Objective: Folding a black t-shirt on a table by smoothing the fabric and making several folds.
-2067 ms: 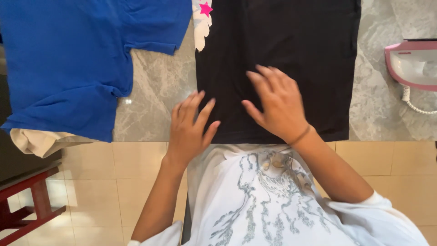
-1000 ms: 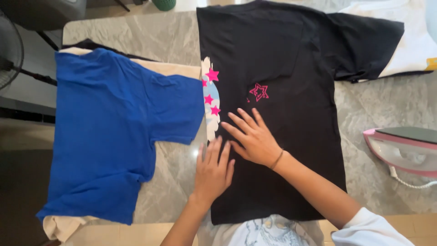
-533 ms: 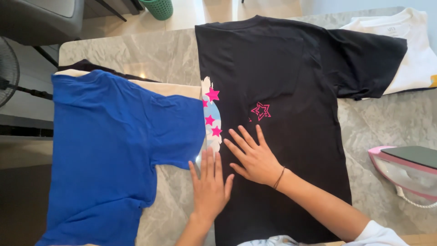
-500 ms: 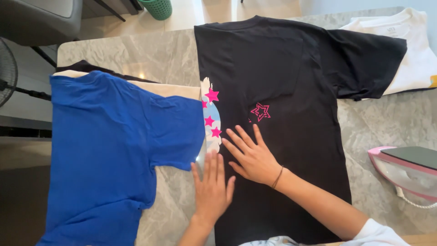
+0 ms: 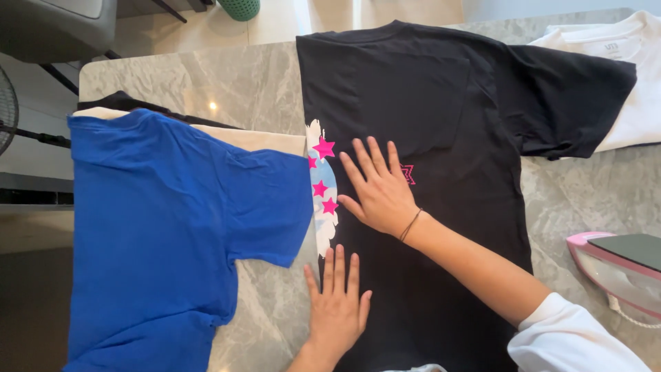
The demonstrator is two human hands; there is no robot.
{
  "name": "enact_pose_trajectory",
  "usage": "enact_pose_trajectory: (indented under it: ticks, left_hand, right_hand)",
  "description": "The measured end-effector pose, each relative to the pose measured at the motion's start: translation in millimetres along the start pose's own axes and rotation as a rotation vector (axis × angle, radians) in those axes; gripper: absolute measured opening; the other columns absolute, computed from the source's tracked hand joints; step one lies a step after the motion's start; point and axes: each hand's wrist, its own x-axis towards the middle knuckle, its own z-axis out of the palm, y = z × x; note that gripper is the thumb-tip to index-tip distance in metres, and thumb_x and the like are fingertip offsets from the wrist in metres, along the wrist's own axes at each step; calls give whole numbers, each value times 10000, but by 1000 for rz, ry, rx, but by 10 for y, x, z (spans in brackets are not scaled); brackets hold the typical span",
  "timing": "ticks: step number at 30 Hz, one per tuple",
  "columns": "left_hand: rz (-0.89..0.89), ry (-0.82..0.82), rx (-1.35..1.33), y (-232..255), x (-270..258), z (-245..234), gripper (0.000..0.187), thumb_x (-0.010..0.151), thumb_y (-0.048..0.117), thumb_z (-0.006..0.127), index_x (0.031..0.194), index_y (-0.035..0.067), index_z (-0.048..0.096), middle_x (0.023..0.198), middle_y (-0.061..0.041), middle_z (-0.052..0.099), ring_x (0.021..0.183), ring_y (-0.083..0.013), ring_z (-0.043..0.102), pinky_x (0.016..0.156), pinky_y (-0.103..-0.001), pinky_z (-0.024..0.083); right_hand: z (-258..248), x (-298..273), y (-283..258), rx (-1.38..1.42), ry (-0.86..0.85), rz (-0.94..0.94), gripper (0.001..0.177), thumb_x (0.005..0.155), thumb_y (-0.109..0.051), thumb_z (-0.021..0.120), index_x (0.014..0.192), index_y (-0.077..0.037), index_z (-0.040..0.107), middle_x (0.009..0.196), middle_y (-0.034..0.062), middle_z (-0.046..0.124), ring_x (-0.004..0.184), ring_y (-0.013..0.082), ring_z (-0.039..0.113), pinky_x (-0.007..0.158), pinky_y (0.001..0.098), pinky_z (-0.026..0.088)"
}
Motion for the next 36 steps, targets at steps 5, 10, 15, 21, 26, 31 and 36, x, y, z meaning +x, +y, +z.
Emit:
enact_pose_trajectory:
  ticks: [5,10,15,21,26,31,36]
  left_hand:
    - [116,69,-242,85,308,-172,693,1016,392,646,1618,61,554,1728,-278,428,1635,-446,355,1272,-745,198]
    - [228,-23,-207,49,381,-38,834,1039,539,630,1739,150,398,1800,-245,319,1682,-436,256,1319,-696,165]
    - [241,-45,-158,67,392,-64,847,1034,552,628,1753,187,369,1813,-246,283,1689,-459,217,1301,-750,142]
    - [299,154,-346,-86,878,-336,326,1011,328,721,1207,83,809,1257,-196,747,1103,-406,661,1016,-605,476]
    - [252,405,-501,-690,1959,-7,155,984,237,752,1039,111,826,1094,-119,766,1042,-339,736,858,-460,573]
    - [62,454,-253,-1228,3140,286,551,1111,273,659,1639,142,577,1646,-218,553,1536,-442,527,1153,-652,471]
    - [-131,40,-180,-1447,3454,298,634,1158,575,482,1741,336,422,1849,-68,299,1714,-356,201,1270,-814,144]
  right_hand:
    - [244,191,-92,185,-50,-258,793,1085,-655,526,1740,-229,388,1800,162,355,1638,463,358,1312,669,262]
    - [346,322,16,226,-38,-288,664,1146,-618,449,1738,-321,406,1823,110,335,1653,455,345,1324,645,266]
    - [406,481,75,141,-31,-116,698,1109,-692,434,1724,-363,422,1788,120,405,1628,459,366,1273,715,265]
    - [576,800,613,92,-88,100,769,1090,-639,539,1739,-246,409,1808,139,331,1611,513,314,1169,826,290]
    - [665,652,921,132,-111,166,757,1107,-611,521,1778,-299,361,1824,129,331,1669,467,256,1303,739,145]
    - [553,668,897,91,-57,155,746,1094,-570,568,1761,-278,407,1802,128,378,1653,454,301,1310,698,183]
    - [541,677,886,120,-112,188,737,1100,-603,511,1765,-319,371,1817,98,352,1671,427,277,1333,673,151]
